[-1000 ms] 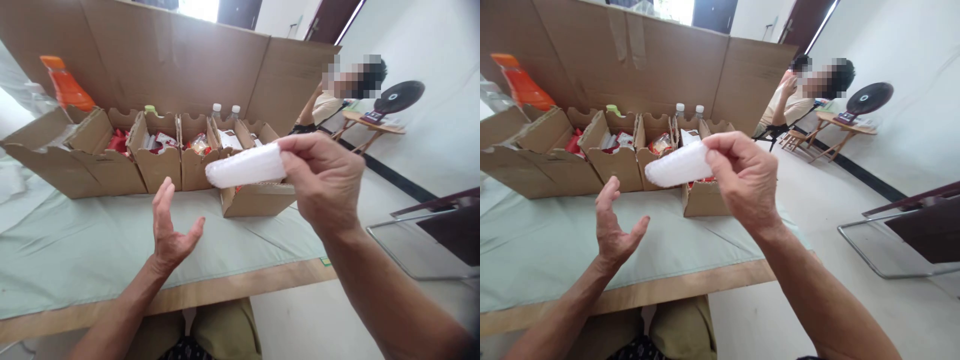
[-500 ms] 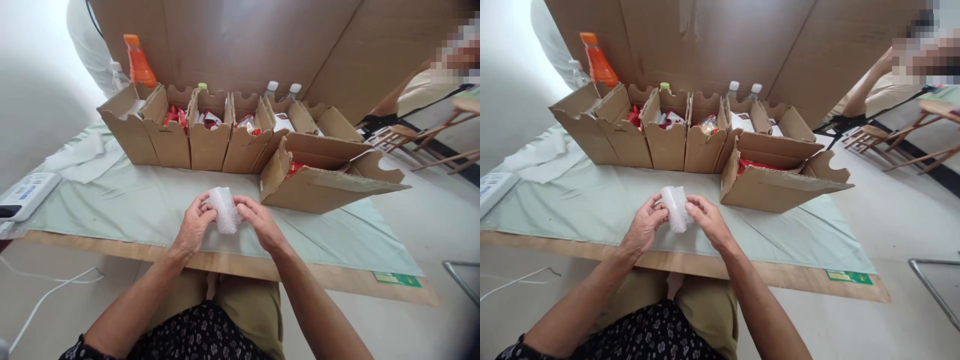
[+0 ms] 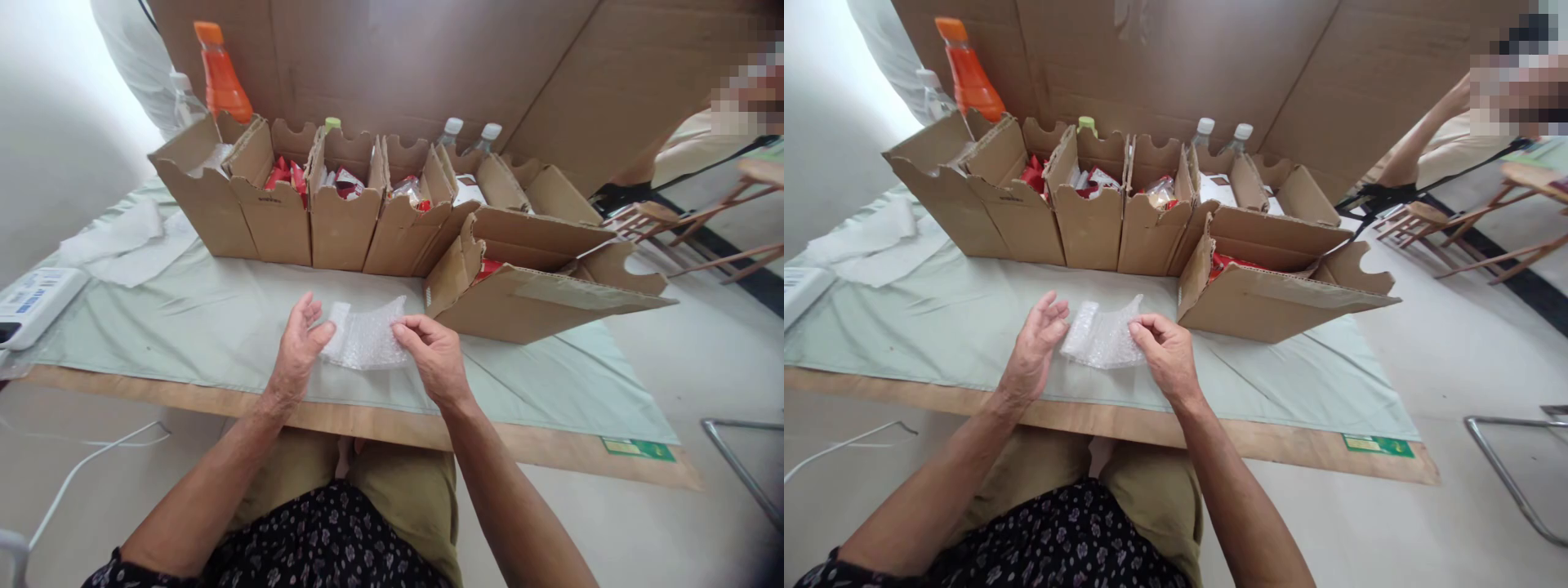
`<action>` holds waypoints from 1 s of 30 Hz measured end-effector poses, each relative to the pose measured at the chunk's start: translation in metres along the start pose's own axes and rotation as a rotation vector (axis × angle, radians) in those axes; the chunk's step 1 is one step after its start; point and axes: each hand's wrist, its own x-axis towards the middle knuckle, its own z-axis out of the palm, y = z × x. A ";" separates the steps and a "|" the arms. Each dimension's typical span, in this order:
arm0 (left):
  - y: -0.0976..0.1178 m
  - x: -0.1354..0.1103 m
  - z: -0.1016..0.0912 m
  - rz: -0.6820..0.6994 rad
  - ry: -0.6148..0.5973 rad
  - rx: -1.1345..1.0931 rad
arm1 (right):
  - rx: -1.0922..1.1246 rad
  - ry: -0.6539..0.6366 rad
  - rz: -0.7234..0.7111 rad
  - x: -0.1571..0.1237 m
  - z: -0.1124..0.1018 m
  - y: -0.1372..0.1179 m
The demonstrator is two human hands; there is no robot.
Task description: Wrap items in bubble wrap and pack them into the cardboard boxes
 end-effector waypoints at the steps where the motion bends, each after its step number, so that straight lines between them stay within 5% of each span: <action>1: -0.003 0.000 -0.001 0.057 -0.009 0.127 | 0.006 -0.010 -0.002 -0.001 0.000 -0.001; 7: -0.013 0.001 0.001 0.317 -0.036 0.870 | 0.065 0.003 -0.048 -0.003 -0.008 -0.005; 14: -0.005 0.007 -0.007 0.229 -0.099 1.389 | -0.248 0.117 0.002 -0.009 -0.039 0.024; 20: -0.005 0.012 -0.016 0.195 -0.129 1.252 | -0.433 0.320 -0.015 -0.036 -0.085 0.019; 25: -0.004 0.012 -0.019 0.119 -0.066 0.990 | -0.896 0.592 -0.416 -0.030 -0.145 -0.027; 30: 0.000 0.010 -0.023 0.067 -0.054 0.881 | -1.240 0.473 -0.488 0.009 -0.191 -0.043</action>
